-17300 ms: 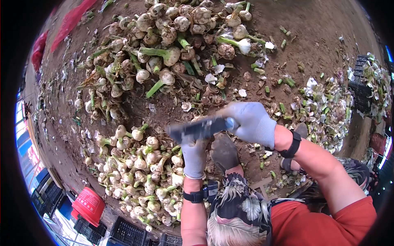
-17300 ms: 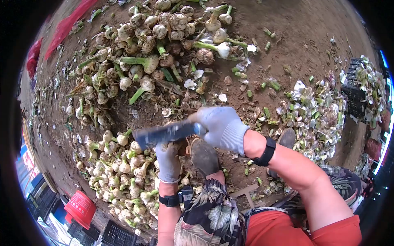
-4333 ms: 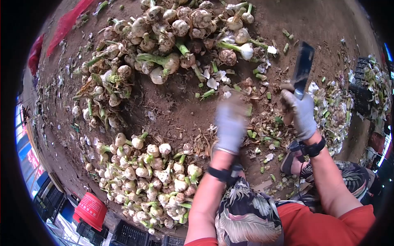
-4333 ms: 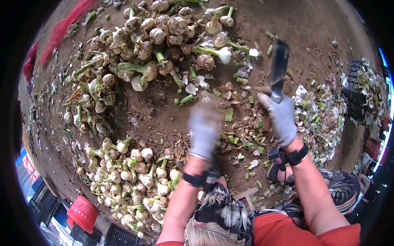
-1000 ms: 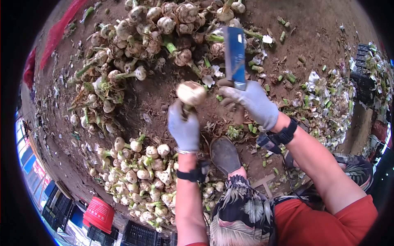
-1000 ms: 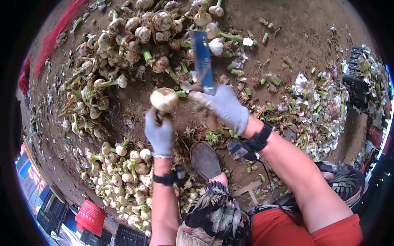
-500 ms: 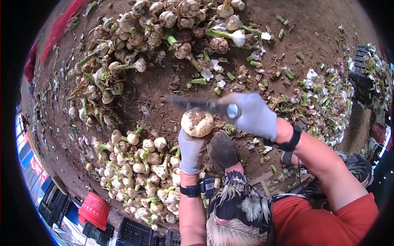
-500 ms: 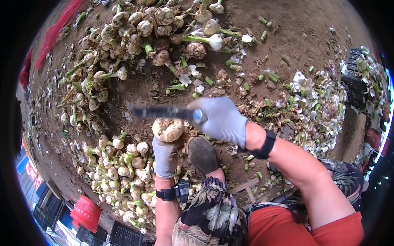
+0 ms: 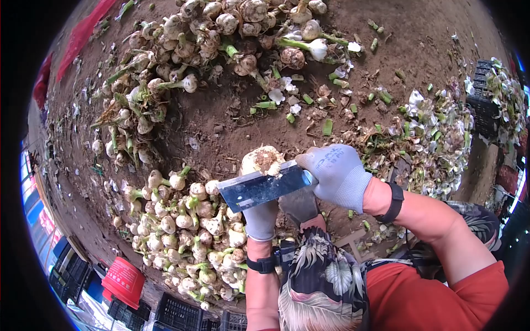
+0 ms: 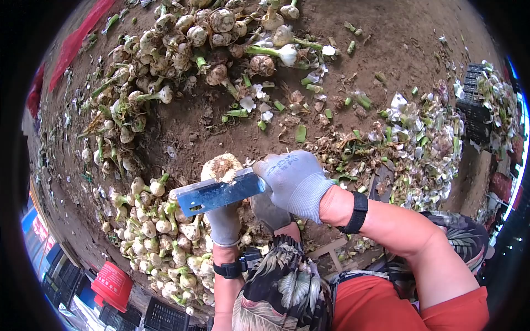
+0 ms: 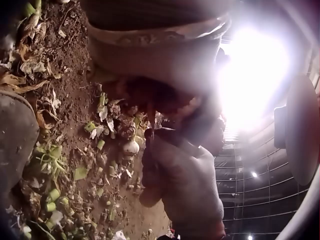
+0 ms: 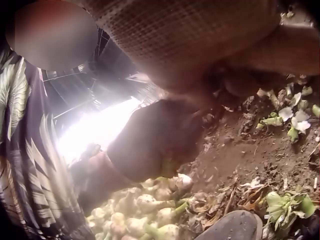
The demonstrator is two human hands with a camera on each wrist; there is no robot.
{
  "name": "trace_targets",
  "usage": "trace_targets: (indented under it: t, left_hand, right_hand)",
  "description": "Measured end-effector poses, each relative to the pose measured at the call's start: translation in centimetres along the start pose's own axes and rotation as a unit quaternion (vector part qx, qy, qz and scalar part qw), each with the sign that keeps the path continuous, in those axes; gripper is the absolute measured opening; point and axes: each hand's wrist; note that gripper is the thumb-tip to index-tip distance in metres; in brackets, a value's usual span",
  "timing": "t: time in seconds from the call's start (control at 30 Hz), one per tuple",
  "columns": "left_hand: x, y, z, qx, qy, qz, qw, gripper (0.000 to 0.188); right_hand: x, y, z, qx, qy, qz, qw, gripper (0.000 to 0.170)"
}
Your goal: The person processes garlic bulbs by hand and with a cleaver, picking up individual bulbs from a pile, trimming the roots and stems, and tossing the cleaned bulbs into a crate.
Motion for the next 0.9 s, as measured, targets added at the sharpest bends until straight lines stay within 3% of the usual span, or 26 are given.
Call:
trace_targets:
  t: [0.07,0.13,0.2,0.27,0.3,0.37,0.4,0.47,0.5,0.53,0.57,0.63,0.7,0.77,0.8,0.83,0.9]
  left_hand:
    - [0.5,-0.1,0.1,-0.043,0.086,0.027,0.995,0.038]
    - [0.3,0.2,-0.1,-0.056,0.074,0.002,0.996,0.038]
    - [0.0,0.4,-0.4,-0.071,0.062,-0.026,0.995,0.039]
    - [-0.3,0.3,-1.2,0.059,-0.18,-0.039,0.981,0.039]
    - [-0.3,0.2,-1.8,0.059,-0.182,-0.038,0.981,0.039]
    - [-0.2,0.5,-3.2,0.211,-0.443,-0.048,0.87,0.039]
    - [-0.3,0.3,-2.5,0.13,-0.318,-0.037,0.939,0.044]
    - [1.0,0.8,-3.0,0.136,-0.263,-0.03,0.955,0.048]
    - [1.8,1.0,-3.6,0.141,-0.207,-0.024,0.968,0.053]
    - [2.4,1.3,-5.5,0.138,-0.338,-0.09,0.927,0.058]
    - [3.7,0.6,-5.7,0.05,-0.291,-0.075,0.952,0.056]
    - [4.1,1.2,-5.8,0.068,-0.253,-0.068,0.963,0.051]
    - [3.1,2.0,-5.4,0.094,-0.209,-0.066,0.971,0.047]
    - [1.8,2.1,-4.0,0.141,-0.14,-0.034,0.979,0.049]
    - [0.5,0.6,-0.2,-0.094,0.076,0.011,0.993,0.049]
    - [0.6,1.0,-3.4,-0.026,-0.104,-0.138,0.985,0.036]
    - [1.4,0.0,-1.2,-0.141,0.143,-0.031,0.979,0.045]
  right_hand:
    - [0.0,0.1,0.3,-0.004,0.011,0.007,1.0,0.033]
    - [0.0,-0.1,0.5,-0.001,0.032,0.01,0.999,0.016]
    - [-0.5,0.0,0.0,-0.007,0.031,0.01,0.999,0.024]
    - [-1.0,-0.2,-0.4,-0.014,0.028,0.013,0.999,0.032]
    - [-1.3,-0.4,-0.5,-0.024,0.03,0.014,0.999,0.031]
    - [-1.7,-0.7,-0.8,-0.035,0.027,0.015,0.999,0.031]
    - [-2.0,-0.7,-0.9,-0.038,0.031,0.006,0.999,0.03]
    - [-2.0,-0.5,-1.1,-0.04,0.034,-0.003,0.999,0.03]
    - [-1.5,0.0,-1.8,-0.133,0.004,0.065,0.989,0.023]
    - [-1.0,0.7,-2.6,-0.226,-0.026,0.131,0.965,0.017]
    - [-1.6,-0.1,-6.0,-0.254,-0.049,0.15,0.954,0.023]
    - [-2.3,-1.8,-6.4,-0.24,-0.041,0.018,0.97,0.027]
    - [-0.9,-1.8,-3.6,-0.225,0.013,0.045,0.973,0.028]
    - [-0.9,-1.9,-1.1,-0.082,0.051,-0.031,0.995,0.025]
    - [0.0,-1.5,0.6,-0.079,0.05,0.028,0.995,0.026]
    - [0.9,-1.1,1.8,-0.072,0.047,0.084,0.993,0.027]
    - [-0.7,-1.1,0.6,-0.063,0.05,0.05,0.996,0.026]
Point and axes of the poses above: each hand's wrist, its own y-axis towards the middle knuckle, its own x-axis out of the back of the hand, z = x × y, and after that the axes turned 1 degree about z, right-handed
